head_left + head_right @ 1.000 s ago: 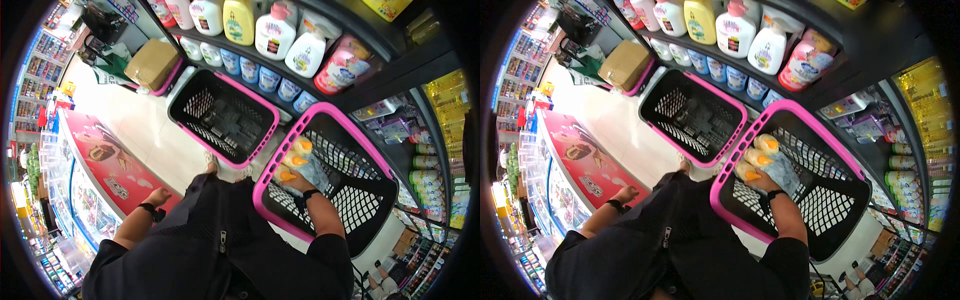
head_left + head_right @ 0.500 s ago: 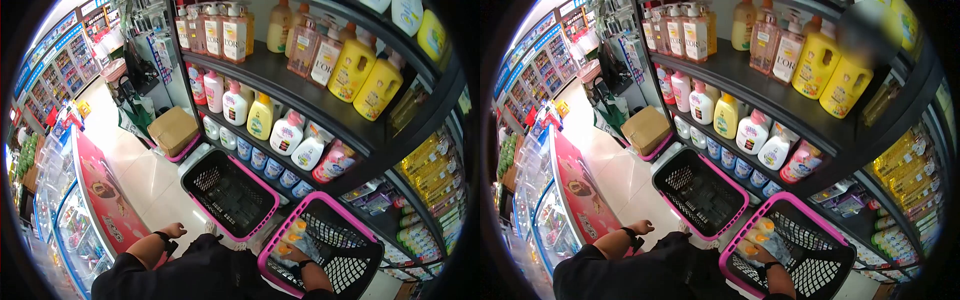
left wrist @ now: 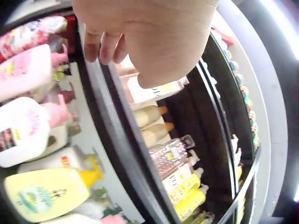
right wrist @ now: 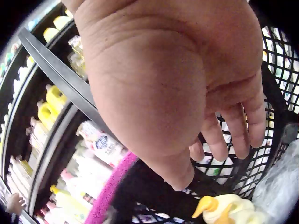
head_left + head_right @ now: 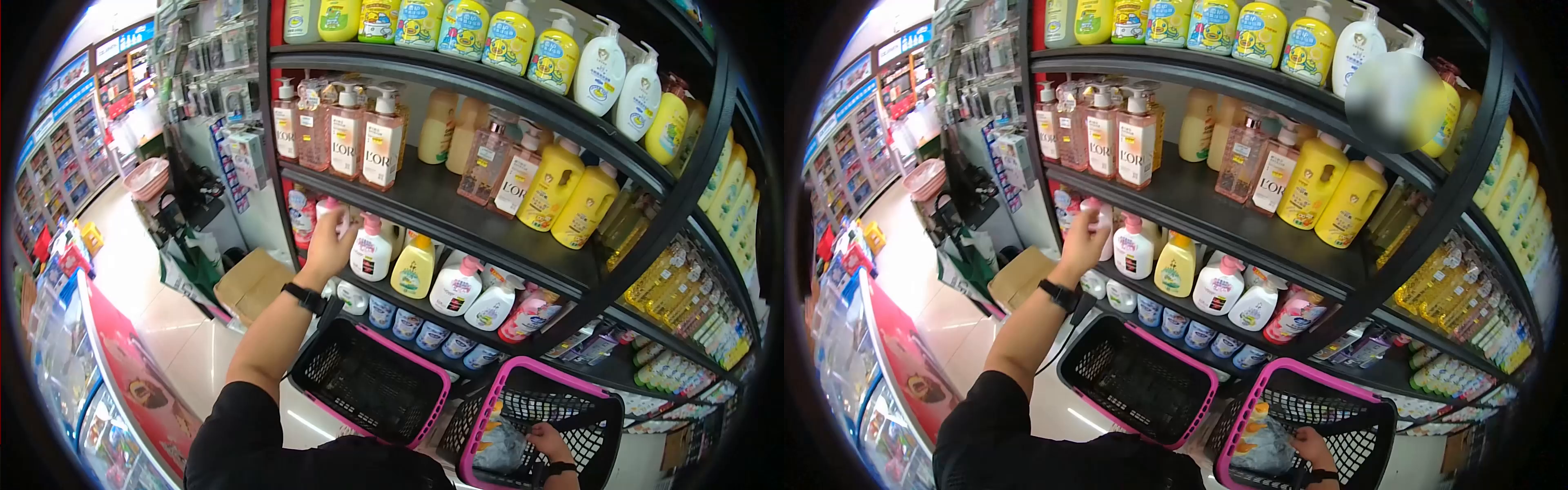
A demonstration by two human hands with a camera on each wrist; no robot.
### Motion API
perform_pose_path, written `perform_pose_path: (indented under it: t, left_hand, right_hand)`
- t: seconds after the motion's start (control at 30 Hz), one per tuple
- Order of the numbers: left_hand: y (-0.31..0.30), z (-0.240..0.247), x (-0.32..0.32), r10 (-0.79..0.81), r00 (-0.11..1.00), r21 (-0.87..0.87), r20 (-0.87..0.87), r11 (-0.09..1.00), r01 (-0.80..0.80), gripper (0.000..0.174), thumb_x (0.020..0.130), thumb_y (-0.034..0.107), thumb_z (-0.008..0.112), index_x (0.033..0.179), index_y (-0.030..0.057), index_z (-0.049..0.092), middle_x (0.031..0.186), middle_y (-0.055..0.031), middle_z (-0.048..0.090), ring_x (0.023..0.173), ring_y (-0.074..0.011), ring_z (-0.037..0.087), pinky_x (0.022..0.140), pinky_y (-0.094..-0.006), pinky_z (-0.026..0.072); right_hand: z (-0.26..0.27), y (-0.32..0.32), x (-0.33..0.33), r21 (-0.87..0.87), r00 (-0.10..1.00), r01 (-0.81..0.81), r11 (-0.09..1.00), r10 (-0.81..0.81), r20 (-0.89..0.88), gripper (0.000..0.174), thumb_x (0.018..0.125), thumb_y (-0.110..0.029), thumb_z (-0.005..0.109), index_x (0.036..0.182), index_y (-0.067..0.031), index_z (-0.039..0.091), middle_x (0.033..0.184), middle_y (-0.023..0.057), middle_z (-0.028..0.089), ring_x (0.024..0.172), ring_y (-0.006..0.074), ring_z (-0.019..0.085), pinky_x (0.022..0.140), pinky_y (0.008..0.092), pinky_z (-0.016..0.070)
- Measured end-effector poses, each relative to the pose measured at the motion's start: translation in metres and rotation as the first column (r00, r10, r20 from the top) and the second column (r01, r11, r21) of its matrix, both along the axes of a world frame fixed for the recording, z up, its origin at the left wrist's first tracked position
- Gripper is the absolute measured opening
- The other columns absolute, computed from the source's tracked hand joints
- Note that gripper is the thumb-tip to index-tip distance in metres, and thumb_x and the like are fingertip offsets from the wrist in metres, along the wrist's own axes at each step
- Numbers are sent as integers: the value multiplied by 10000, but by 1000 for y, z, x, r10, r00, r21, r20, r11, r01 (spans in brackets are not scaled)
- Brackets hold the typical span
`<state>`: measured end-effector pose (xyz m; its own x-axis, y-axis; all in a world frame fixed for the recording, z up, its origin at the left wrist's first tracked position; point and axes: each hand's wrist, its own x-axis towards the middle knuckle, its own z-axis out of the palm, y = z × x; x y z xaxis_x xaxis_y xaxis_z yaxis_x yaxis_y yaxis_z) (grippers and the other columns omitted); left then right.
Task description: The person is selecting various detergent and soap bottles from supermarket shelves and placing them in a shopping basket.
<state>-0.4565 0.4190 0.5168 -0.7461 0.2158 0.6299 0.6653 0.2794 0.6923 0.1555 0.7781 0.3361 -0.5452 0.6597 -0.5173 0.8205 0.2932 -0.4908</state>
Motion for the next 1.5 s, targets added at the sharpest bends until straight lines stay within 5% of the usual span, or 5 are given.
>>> perform_pose_path:
  t: [0.37, 0.67, 1.3, 1.43, 1.5]
  left_hand:
    - [89, 56, -51, 174, 974, 75, -147, 984, -165, 839, 799, 251, 771, 1447, -53, 335, 1317, -277, 518, 1231, -443, 501, 1050, -494, 409]
    - [112, 55, -55, 294, 943, 111, -159, 954, -278, 923, 777, 283, 801, 1479, -40, 296, 1383, -266, 449, 1270, -455, 460, 1077, -505, 388]
    - [111, 75, -59, 342, 932, -183, -119, 915, -359, 824, 725, 441, 839, 1244, -71, 454, 1214, -290, 561, 1163, -461, 542, 992, -506, 457]
    - [107, 74, -45, 93, 993, 38, 72, 995, -96, 813, 750, 344, 811, 1291, -120, 420, 1240, -327, 562, 1136, -476, 577, 1001, -466, 465]
    - [99, 60, -37, 1, 999, 81, -36, 997, 2, 813, 766, 303, 792, 1329, -133, 400, 1247, -306, 556, 1163, -425, 580, 1003, -444, 460]
  right_hand:
    - [44, -145, 31, -104, 817, 337, 936, -346, -461, 421, 852, -19, 721, 1244, -7, 569, 1105, 135, 679, 993, 190, 651, 854, 314, 538]
    - [42, -200, 28, -200, 683, 470, 859, -498, -534, 394, 863, -2, 708, 1232, -7, 569, 1094, 99, 679, 959, 169, 641, 822, 297, 534]
    - [8, -188, 22, -159, 729, 399, 903, -418, -543, 443, 878, -79, 739, 1270, 27, 562, 1157, 141, 683, 1039, 198, 662, 881, 331, 553]
    - [22, -185, 15, -52, 809, 294, 954, -278, -518, 465, 871, -151, 769, 1261, 12, 575, 1144, 133, 685, 1050, 196, 660, 900, 332, 542]
    - [38, -184, 8, -41, 794, 286, 957, -260, -550, 443, 873, -178, 772, 1237, -1, 593, 1144, 151, 688, 1054, 236, 674, 910, 360, 550]
